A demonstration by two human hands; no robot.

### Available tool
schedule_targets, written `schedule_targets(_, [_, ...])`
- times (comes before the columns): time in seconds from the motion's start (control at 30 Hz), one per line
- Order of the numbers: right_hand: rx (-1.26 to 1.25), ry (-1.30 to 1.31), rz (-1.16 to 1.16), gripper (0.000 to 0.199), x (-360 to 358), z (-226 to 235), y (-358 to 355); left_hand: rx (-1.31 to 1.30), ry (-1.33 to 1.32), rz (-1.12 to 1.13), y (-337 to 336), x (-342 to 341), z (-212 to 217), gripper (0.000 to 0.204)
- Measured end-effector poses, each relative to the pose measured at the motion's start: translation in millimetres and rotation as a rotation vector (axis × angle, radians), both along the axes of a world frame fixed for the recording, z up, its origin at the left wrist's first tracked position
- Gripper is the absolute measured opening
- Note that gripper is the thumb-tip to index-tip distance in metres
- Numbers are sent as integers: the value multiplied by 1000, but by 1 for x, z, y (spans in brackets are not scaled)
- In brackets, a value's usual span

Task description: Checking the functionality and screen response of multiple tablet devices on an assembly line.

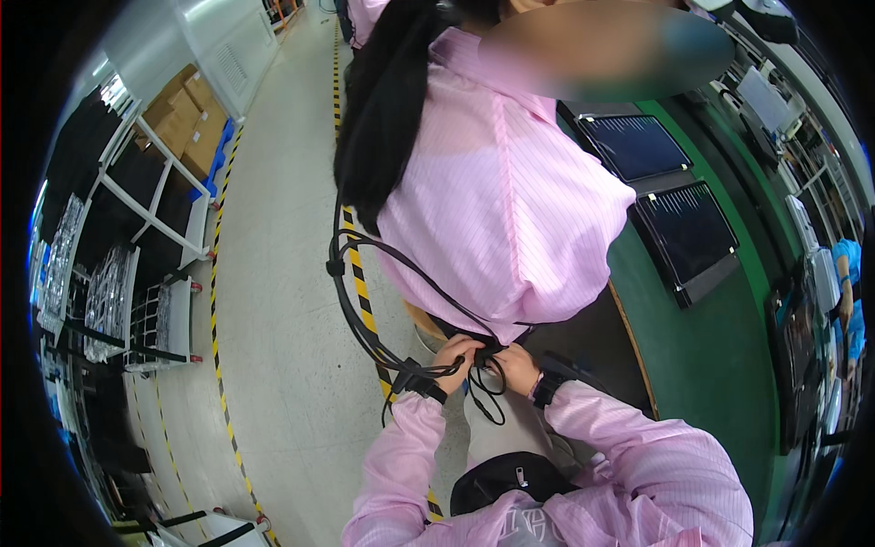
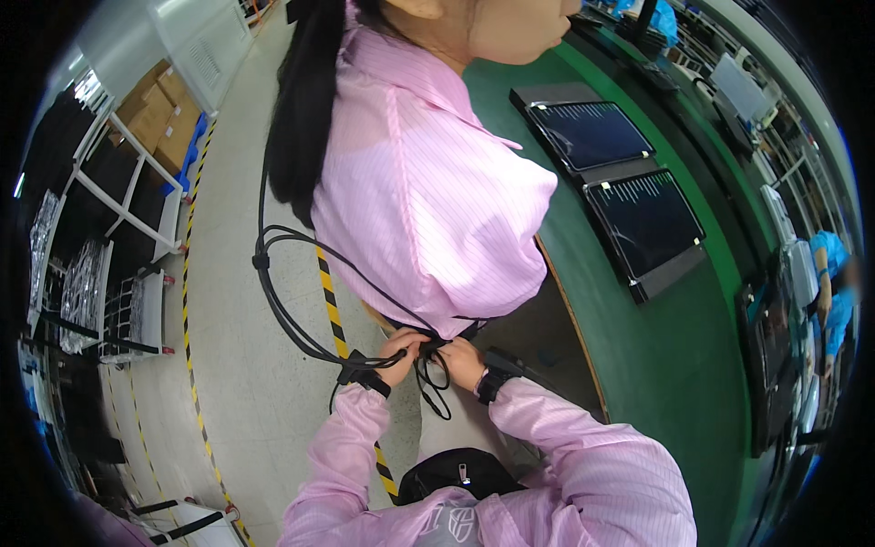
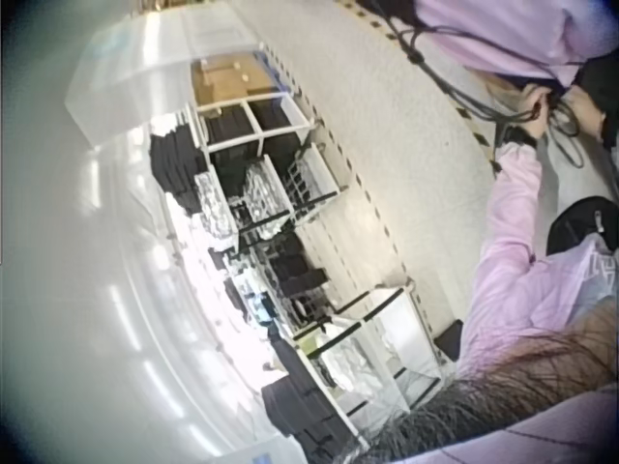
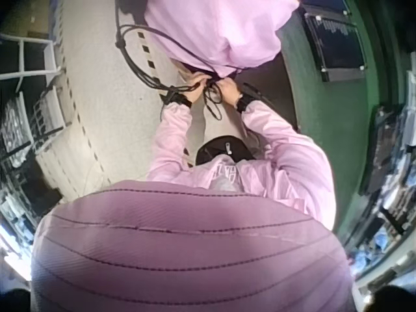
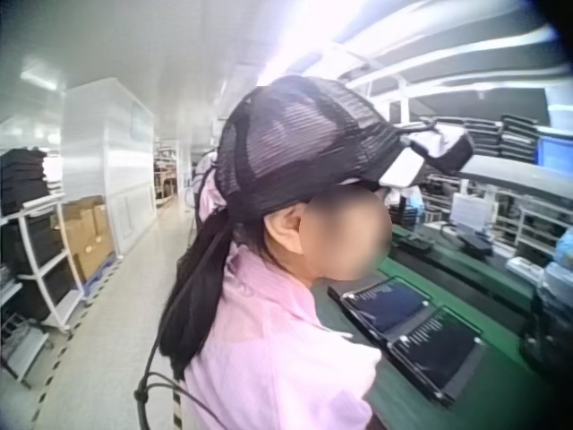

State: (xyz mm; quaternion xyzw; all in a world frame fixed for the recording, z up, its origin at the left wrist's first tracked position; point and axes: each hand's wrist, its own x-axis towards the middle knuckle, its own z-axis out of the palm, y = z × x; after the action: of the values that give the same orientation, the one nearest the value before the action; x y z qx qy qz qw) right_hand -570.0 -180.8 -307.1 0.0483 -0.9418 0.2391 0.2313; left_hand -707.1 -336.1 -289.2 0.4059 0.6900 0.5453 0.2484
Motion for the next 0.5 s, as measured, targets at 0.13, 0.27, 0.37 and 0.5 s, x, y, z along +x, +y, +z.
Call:
schedule_targets(0.13, [65, -6, 52, 10, 4, 2, 11, -41, 236, 18, -2, -1, 2, 18])
schedule_targets(0.27, [142, 48, 161, 9, 9, 12, 23, -108, -146, 46, -16, -8, -5, 18])
schedule_targets(0.37, [178, 23, 109, 9, 19, 19, 38, -42, -57, 116, -34, -12, -14, 18])
schedule_targets(0.5, [-47, -2, 15, 12, 26, 14, 40, -271, -75, 240, -51, -15, -29, 34])
